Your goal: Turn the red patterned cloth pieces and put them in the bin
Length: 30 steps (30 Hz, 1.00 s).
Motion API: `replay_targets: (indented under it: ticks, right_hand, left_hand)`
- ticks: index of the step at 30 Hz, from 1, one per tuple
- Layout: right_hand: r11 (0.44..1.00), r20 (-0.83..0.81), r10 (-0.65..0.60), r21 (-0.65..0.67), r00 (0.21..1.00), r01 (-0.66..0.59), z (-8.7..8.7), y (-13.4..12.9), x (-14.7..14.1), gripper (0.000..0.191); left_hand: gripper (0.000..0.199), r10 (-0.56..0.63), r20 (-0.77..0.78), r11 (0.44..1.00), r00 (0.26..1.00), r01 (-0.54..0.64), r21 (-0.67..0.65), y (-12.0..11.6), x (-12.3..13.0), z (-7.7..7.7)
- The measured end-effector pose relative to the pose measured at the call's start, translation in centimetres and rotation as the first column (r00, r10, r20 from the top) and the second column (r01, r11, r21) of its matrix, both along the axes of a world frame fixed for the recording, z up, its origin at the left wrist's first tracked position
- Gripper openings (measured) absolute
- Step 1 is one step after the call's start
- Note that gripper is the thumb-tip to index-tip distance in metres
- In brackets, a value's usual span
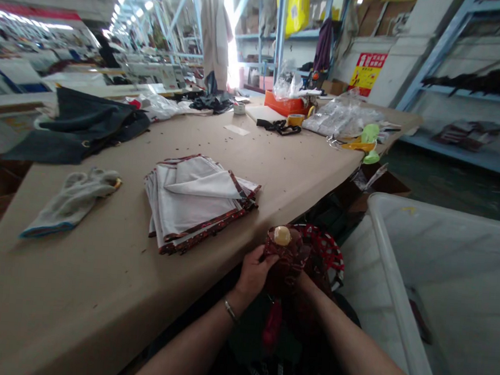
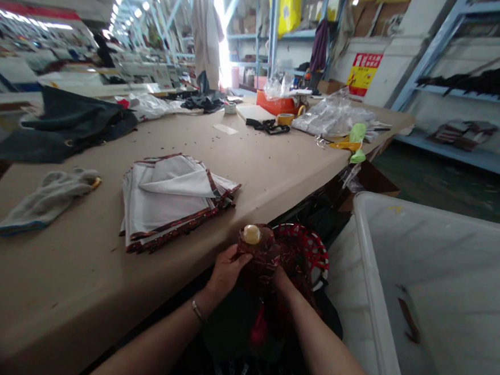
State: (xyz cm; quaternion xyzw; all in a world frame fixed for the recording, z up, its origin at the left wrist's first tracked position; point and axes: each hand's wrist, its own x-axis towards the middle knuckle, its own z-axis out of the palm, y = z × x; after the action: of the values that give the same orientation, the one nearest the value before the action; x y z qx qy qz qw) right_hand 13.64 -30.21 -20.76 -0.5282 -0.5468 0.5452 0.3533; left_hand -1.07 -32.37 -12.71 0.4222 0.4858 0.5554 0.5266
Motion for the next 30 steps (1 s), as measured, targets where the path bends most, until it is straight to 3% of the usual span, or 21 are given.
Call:
replay_targets:
  ticks: [4,7,9,11,13,15,17,19,20,22,24,25,27,30]
  right_hand:
    - [0.999,0.095,-0.040,-0.033,0.995,0.043,1.1,0.0,1.8,0.042]
    - [0.998,0.082,-0.025,0.052,0.996,0.021,3.8,0.0,2.9,0.057]
    - [0.987,-0.041,0.091,0.135,0.995,-0.085,6.6,0.5,2.6,0.066]
    - [0.960,-0.198,0.252,0.174,0.947,-0.219,10.2,1.4,1.6,0.068]
    - [0.942,-0.312,0.332,0.155,0.890,-0.297,14.3,2.5,0.3,0.056]
    - [0.969,-0.399,0.242,0.154,0.884,-0.195,18.6,3.3,-0.5,0.040]
    - [0.985,-0.474,0.026,0.161,0.880,0.057,22.3,3.8,-0.3,0.034]
    - [0.954,-0.472,-0.165,0.145,0.866,0.261,24.7,3.9,1.3,0.032]
    - [0.947,-0.422,-0.217,0.128,0.880,0.295,25.1,4.0,2.5,0.032]
    - [0.958,-0.269,-0.238,0.093,0.933,0.271,23.9,4.1,5.1,0.031]
    - [0.971,-0.091,-0.220,0.073,0.971,0.227,20.1,4.0,7.5,0.032]
    - [0.975,0.002,-0.210,0.077,0.978,0.210,17.5,3.9,8.5,0.034]
    - [0.970,0.236,-0.229,0.136,0.944,0.201,11.4,3.4,10.0,0.035]
    - [0.970,0.505,-0.220,0.204,0.835,0.133,2.6,2.2,11.3,0.043]
  left_hand:
    - [0.016,0.172,0.068,0.985,0.983,-0.173,0.001,-1.3,-1.2,0.9]
    - [0.015,0.243,0.011,0.969,0.970,-0.243,0.040,-3.2,-2.9,2.4]
    - [0.017,0.217,-0.095,0.968,0.971,-0.202,0.150,-3.9,-3.7,5.2]
    - [0.020,0.163,-0.235,0.952,0.958,-0.091,0.292,-3.7,-4.1,9.3]
    - [0.024,0.154,-0.367,0.915,0.917,0.007,0.403,-2.6,-4.4,13.9]
    - [0.021,0.184,-0.448,0.852,0.875,0.086,0.517,-0.6,-5.0,18.1]
    - [0.027,0.246,-0.432,0.784,0.868,0.084,0.615,2.2,-6.3,20.9]
    - [0.036,0.305,-0.466,0.792,0.830,0.051,0.609,5.7,-8.1,22.2]
    - [0.037,0.342,-0.551,0.827,0.761,0.035,0.561,7.4,-9.0,22.4]
    - [0.036,0.290,-0.815,0.929,0.502,0.057,0.366,10.6,-10.7,22.1]
    - [0.035,0.123,-0.963,0.990,0.240,0.043,0.138,13.0,-11.7,21.3]
    - [0.034,0.051,-0.986,0.998,0.159,0.025,0.056,13.9,-12.0,20.9]
    - [0.033,-0.022,-0.995,1.000,0.099,-0.011,-0.023,15.1,-12.0,20.0]
    - [0.032,-0.047,-0.996,0.998,0.078,-0.045,-0.051,16.2,-11.5,19.1]
